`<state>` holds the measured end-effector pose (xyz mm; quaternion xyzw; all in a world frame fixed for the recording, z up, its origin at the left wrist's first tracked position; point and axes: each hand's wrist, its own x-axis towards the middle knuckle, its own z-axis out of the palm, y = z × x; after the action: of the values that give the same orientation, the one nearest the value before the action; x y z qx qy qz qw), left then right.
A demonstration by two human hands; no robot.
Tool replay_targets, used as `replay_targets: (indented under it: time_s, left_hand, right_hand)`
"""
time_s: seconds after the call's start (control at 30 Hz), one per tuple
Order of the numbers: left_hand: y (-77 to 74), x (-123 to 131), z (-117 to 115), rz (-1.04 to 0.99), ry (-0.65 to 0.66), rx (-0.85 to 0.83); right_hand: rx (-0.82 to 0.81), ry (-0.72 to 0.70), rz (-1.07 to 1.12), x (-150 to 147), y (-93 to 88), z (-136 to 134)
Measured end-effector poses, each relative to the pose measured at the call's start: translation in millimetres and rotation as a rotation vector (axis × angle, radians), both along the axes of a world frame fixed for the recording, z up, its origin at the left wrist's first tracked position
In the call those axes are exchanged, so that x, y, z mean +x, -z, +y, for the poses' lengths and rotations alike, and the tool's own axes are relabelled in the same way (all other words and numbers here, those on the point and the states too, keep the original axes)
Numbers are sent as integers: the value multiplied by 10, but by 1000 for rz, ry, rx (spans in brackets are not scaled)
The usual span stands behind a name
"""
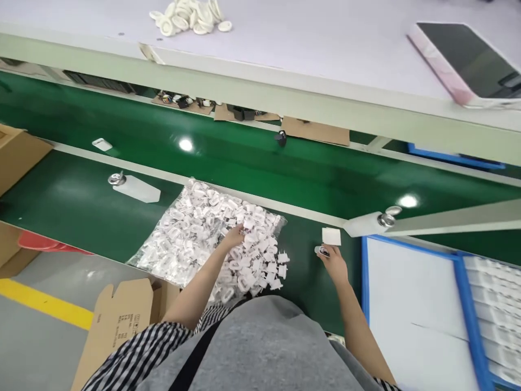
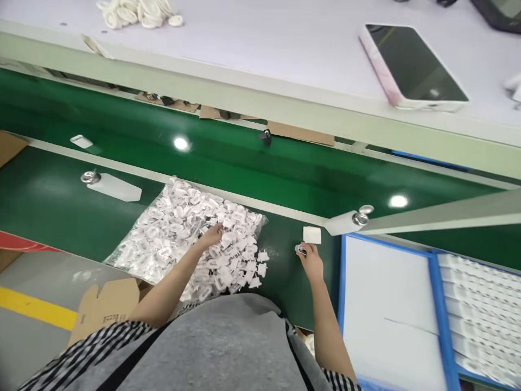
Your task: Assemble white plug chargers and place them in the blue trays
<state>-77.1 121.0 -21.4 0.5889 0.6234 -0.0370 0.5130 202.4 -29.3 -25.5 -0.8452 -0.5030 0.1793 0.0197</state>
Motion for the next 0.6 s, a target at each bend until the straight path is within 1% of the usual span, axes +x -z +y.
replay_targets:
  time_s: [0.07, 0.17, 0.23, 0.27, 0.3, 0.33, 0.37, 0.43, 0.47, 0.5, 0.6]
  left_hand:
    - [-58, 26, -23, 62, -31, 52]
    - [-195, 57, -90, 208, -100, 164]
    - [-303, 146, -180, 329, -147, 314]
    - [-350, 222, -243, 379, -141, 416]
    - [-386, 320, -315, 408, -87, 515]
    - [-406, 434, -393, 422, 27, 594]
    - [-410, 557, -473, 423, 182, 641]
    - [-372, 797, -614, 409, 484, 624]
    - [-337, 898, -668, 412, 577, 600]
    - [-297, 980, -708, 424, 619, 585]
    - [-187, 1112, -760, 454, 609, 583]
  right_hand:
    - [7, 40, -5, 92, 42, -333]
    - [21, 61, 8, 231, 94, -637]
    - [49, 63, 32, 305, 101, -773]
    - [80, 73, 41, 331, 93, -835]
    - [120, 94, 51, 350, 78, -898]
    - [166, 124, 64, 360, 55, -961]
    - [215, 155, 84, 362, 29, -1025]
    - [300, 195, 146, 346, -30, -1148]
    - [333, 195, 185, 331, -55, -1204]
    - [362, 184, 223, 312, -74, -1256]
    - [423, 137, 299, 252, -90, -1371]
